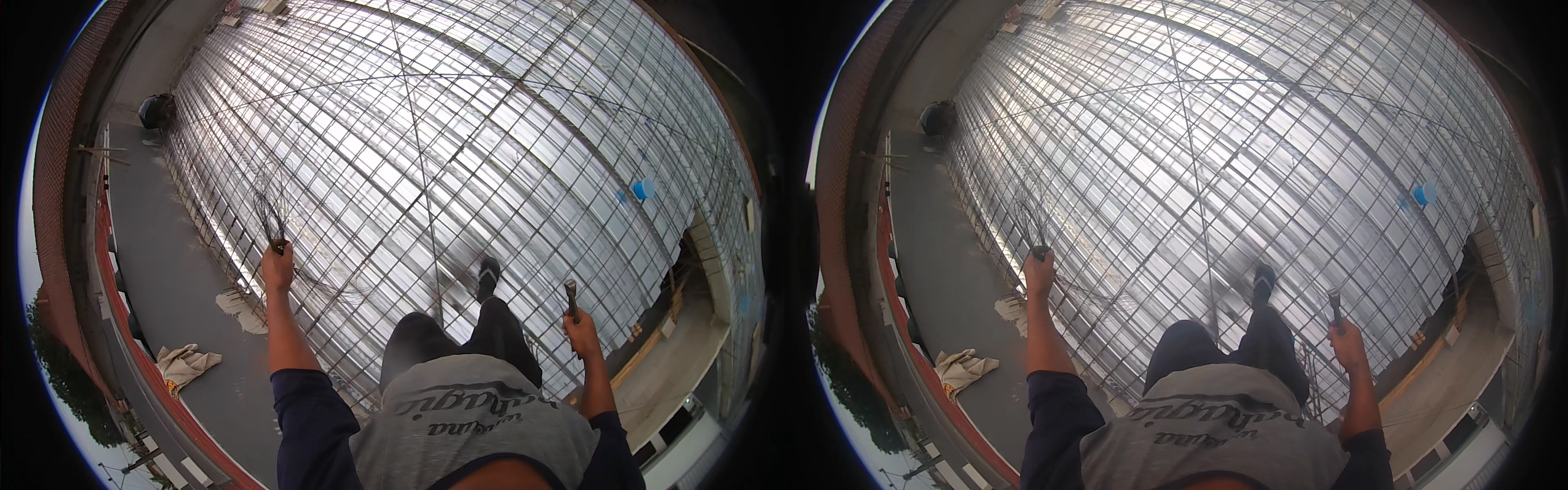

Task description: The person secures a metal wire mesh to a roof structure using wire ties. They repeatedly bend and twist wire ties around the mesh and underlying supports to fasten the mesh in place.

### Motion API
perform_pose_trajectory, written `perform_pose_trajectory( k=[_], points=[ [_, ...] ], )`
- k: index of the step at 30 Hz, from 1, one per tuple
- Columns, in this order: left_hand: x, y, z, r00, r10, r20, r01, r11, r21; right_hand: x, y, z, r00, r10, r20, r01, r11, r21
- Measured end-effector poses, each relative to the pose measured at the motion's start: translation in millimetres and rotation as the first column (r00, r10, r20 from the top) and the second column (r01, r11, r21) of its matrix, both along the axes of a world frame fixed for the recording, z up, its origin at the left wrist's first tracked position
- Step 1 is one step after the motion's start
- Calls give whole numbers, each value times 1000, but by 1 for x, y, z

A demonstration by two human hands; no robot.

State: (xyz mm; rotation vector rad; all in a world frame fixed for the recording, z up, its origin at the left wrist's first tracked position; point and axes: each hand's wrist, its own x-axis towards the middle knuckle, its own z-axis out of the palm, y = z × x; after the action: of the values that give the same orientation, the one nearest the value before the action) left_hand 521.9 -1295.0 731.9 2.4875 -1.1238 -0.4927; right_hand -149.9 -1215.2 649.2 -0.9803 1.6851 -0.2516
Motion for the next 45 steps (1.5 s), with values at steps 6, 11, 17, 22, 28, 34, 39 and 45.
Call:
perform_pose_trajectory(
  k=[6,11,17,22,28,34,39,45],
  points=[
    [27,-41,-62,999,1,-53,4,996,87,-5,-12,-5,999,-1,-43,3,999,50],
    [85,-53,-89,991,-105,78,86,972,221,42,-6,4,990,42,-138,-33,998,61],
    [159,-47,-88,989,-145,29,129,942,309,100,22,2,992,4,-127,6,997,75],
    [219,-38,-85,991,-111,-72,126,961,248,154,23,14,995,12,-102,0,994,109],
    [235,-85,-76,987,-87,133,49,964,263,190,5,27,976,154,-156,-144,987,76],
    [126,-89,-30,878,-436,-198,423,900,-103,239,-15,63,881,398,-255,-395,916,67],
    [-61,31,-67,236,-715,-659,778,545,-313,334,-66,107,665,737,-124,-743,669,-9],
    [-112,88,-18,337,-430,-837,591,789,-168,338,-107,114,414,909,-39,-908,409,-94]
  ],
)
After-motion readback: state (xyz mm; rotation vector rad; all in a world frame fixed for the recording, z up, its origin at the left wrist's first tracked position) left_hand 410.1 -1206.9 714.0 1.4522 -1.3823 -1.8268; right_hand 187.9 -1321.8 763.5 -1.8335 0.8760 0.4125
